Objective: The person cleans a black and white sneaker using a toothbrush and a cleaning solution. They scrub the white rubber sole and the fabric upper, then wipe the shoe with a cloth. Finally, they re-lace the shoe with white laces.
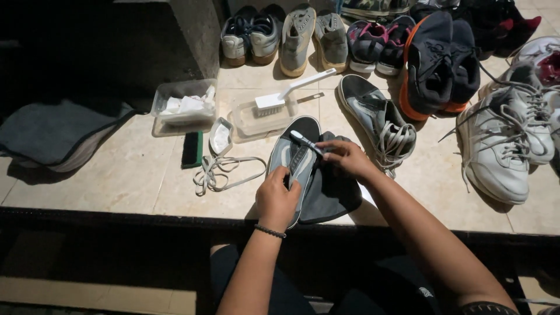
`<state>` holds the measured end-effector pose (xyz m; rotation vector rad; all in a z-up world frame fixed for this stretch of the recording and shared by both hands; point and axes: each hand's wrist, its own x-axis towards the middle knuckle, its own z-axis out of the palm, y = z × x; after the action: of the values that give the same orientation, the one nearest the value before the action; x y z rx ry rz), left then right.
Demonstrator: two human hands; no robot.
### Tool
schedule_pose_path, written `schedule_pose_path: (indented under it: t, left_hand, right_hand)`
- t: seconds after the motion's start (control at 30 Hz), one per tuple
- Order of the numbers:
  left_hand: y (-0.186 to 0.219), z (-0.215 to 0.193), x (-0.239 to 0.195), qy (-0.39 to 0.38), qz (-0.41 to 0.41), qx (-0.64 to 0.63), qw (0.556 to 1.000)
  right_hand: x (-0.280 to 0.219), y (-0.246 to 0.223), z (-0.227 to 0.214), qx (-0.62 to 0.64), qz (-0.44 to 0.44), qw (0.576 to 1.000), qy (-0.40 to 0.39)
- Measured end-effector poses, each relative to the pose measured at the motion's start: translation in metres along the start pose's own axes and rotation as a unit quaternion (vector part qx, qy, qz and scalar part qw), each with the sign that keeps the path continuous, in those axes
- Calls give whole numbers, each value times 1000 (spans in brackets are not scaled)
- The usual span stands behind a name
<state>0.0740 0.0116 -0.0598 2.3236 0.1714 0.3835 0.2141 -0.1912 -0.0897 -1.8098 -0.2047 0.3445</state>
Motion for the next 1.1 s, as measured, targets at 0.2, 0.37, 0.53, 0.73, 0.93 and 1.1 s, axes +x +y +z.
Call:
schedule_pose_path:
  t: [0.2, 0.37, 0.53, 0.73, 0.93, 1.1]
  left_hand:
    - [0, 1, 0, 1, -11, -6, 1000]
    - [0, 0, -1, -9, -20, -13, 1000]
    - [-3, 2, 4, -13, -21, -13, 1000]
    - [-3, 5, 8, -27, -37, -22, 999]
    - [-4, 7, 7, -29, -47, -17, 998]
    - [-2, 5, 5, -22, -49, -12, 998]
  right_hand:
    - [20, 25, -6, 34, 12, 998, 58]
    - [24, 53, 4, 61, -49, 994, 70]
    - [14, 47, 8, 54, -81, 992, 84]
    - [-16, 6, 6, 22, -16, 999, 38]
    - [-1, 32, -9, -3, -10, 997, 71]
    - [-7, 38, -9, 46, 0, 993, 105]
